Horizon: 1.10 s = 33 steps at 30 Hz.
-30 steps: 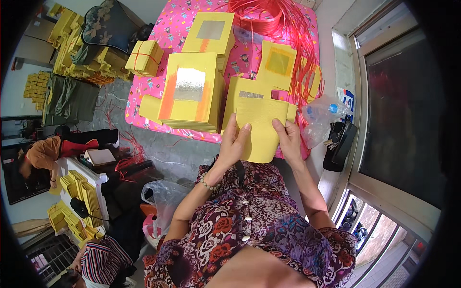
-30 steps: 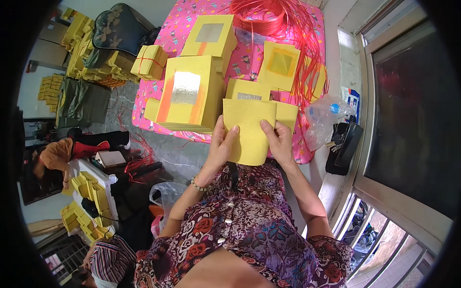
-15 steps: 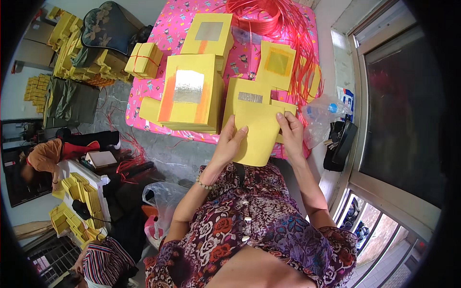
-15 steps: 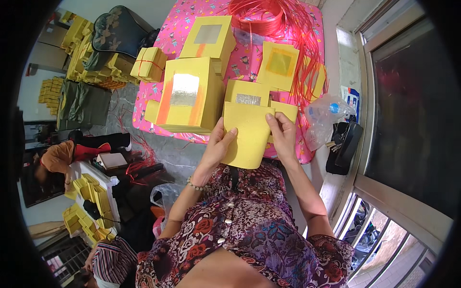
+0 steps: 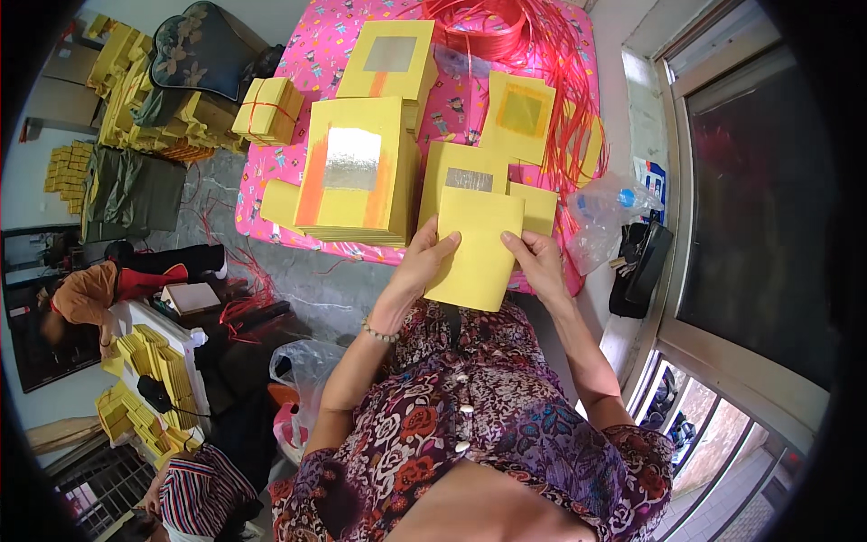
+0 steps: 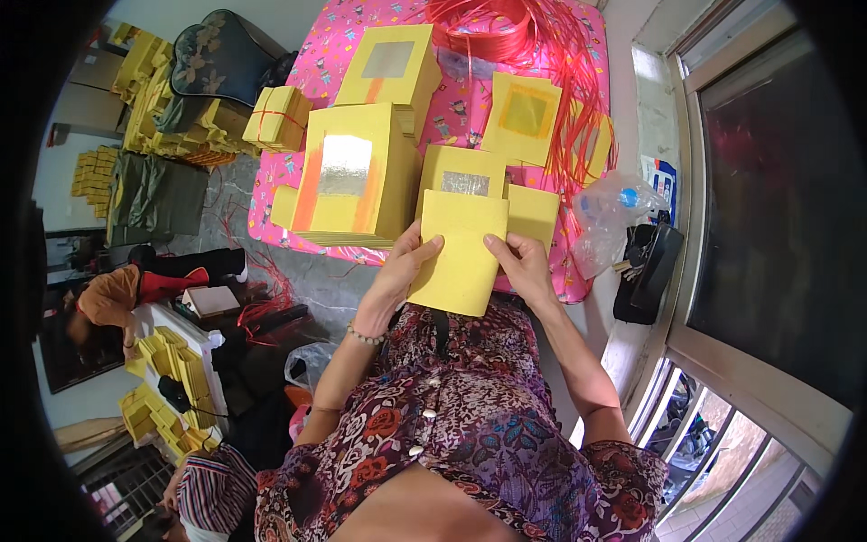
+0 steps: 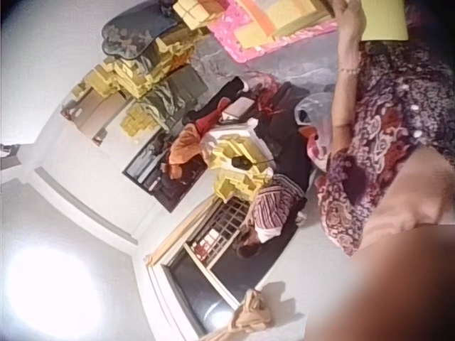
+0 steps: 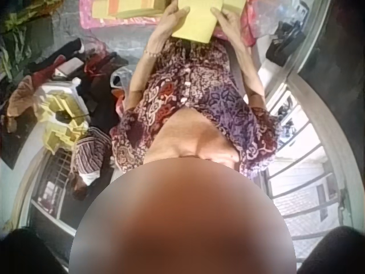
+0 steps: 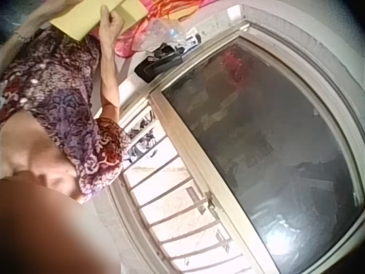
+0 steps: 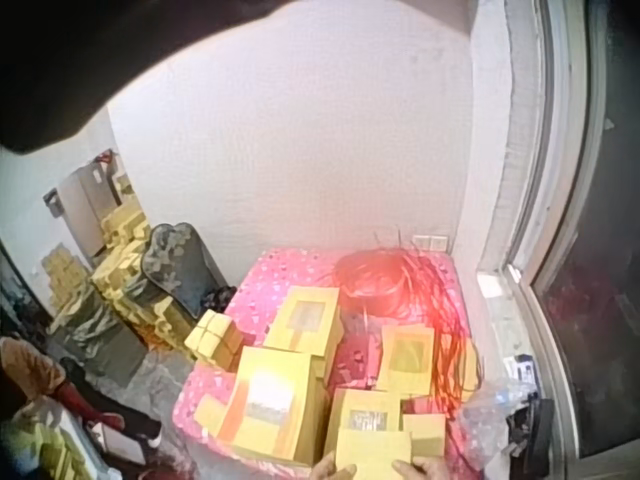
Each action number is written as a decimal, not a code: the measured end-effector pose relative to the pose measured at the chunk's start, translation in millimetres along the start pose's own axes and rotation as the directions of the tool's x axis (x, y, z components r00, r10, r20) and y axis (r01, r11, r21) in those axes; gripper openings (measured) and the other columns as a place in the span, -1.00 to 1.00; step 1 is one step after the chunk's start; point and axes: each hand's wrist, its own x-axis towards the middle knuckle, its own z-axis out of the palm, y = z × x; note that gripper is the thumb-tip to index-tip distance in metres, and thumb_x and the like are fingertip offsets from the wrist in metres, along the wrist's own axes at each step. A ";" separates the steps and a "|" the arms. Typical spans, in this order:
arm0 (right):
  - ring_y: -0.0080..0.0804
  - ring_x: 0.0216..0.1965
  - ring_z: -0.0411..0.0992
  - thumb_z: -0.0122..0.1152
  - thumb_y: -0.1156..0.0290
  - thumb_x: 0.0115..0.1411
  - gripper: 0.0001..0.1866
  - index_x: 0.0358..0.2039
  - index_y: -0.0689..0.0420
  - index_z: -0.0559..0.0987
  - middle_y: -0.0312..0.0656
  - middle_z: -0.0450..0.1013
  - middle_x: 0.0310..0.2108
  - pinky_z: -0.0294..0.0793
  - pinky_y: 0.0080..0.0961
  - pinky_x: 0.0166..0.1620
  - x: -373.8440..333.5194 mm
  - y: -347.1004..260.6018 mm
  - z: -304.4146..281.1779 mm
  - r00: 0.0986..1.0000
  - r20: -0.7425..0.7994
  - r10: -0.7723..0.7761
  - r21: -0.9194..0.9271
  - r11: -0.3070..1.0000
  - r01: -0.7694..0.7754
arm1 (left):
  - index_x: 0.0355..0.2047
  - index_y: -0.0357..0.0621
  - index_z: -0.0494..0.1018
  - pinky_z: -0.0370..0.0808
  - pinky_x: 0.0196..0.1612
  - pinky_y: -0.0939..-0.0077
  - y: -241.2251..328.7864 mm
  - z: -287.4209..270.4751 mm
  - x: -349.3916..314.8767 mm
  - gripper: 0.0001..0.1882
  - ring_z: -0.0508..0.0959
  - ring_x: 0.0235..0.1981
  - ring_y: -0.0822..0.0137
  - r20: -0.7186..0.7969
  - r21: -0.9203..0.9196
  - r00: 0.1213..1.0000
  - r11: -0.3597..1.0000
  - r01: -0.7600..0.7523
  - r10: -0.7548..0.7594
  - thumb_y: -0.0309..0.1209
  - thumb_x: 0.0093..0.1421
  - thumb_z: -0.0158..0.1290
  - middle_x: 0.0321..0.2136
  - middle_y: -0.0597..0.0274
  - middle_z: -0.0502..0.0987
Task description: Folding and stacking yellow paper boxes with metallic stickers.
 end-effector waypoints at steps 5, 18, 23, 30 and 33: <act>-0.63 -0.47 0.49 0.07 0.25 0.26 -0.67 -0.26 0.31 0.57 -0.26 0.53 -0.45 0.49 -0.68 -0.41 -3.0 2.3 -1.9 0.991 0.109 0.082 -0.035 0.996 -0.079 | 0.10 -0.32 0.20 0.41 -0.03 0.53 -0.1 -3.6 7.5 -0.63 0.46 -0.08 0.40 -0.007 -0.031 0.999 0.999 0.041 -0.041 -0.48 0.29 -0.13 -0.05 0.14 0.44; -0.64 -0.54 0.45 0.10 0.13 0.24 -0.61 -0.30 0.28 0.57 -0.27 0.51 -0.51 0.46 -0.71 -0.50 -4.4 16.6 -2.2 0.969 0.131 0.210 -0.065 0.977 -0.203 | 0.09 -0.29 0.22 0.44 -0.07 0.53 -9.7 -14.4 20.6 -0.64 0.48 -0.11 0.39 -0.025 -0.033 0.993 0.992 0.119 -0.120 -0.49 0.29 -0.13 -0.07 0.15 0.45; -0.65 -0.56 0.43 0.09 0.12 0.24 -0.60 -0.30 0.27 0.56 -0.28 0.50 -0.49 0.42 -0.70 -0.54 -5.4 21.6 -0.3 0.963 0.137 0.231 -0.044 0.973 -0.227 | 0.09 -0.29 0.22 0.44 -0.08 0.55 -15.9 -17.8 22.3 -0.64 0.48 -0.12 0.41 -0.018 -0.023 0.998 0.998 0.056 -0.056 -0.51 0.29 -0.14 -0.08 0.17 0.45; -0.63 -0.48 0.46 0.09 0.12 0.24 -0.59 -0.26 0.29 0.56 -0.26 0.52 -0.46 0.50 -0.66 -0.44 -9.7 29.3 -0.8 0.954 0.202 0.222 -0.090 0.974 -0.207 | 0.11 -0.25 0.20 0.42 -0.01 0.50 -20.3 -14.1 20.4 -0.62 0.45 -0.04 0.40 -0.038 0.038 0.994 0.994 -0.105 0.107 -0.47 0.29 -0.11 -0.01 0.17 0.42; -0.60 -0.42 0.49 0.09 0.15 0.24 -0.60 -0.22 0.30 0.56 -0.24 0.53 -0.40 0.53 -0.66 -0.38 -13.2 24.8 2.1 0.948 0.167 0.272 -0.080 0.962 -0.262 | 0.10 -0.29 0.20 0.31 0.06 0.48 -18.1 -12.4 20.2 -0.63 0.40 -0.01 0.39 -0.103 0.037 0.983 0.989 -0.146 0.149 -0.52 0.28 -0.15 -0.03 0.16 0.41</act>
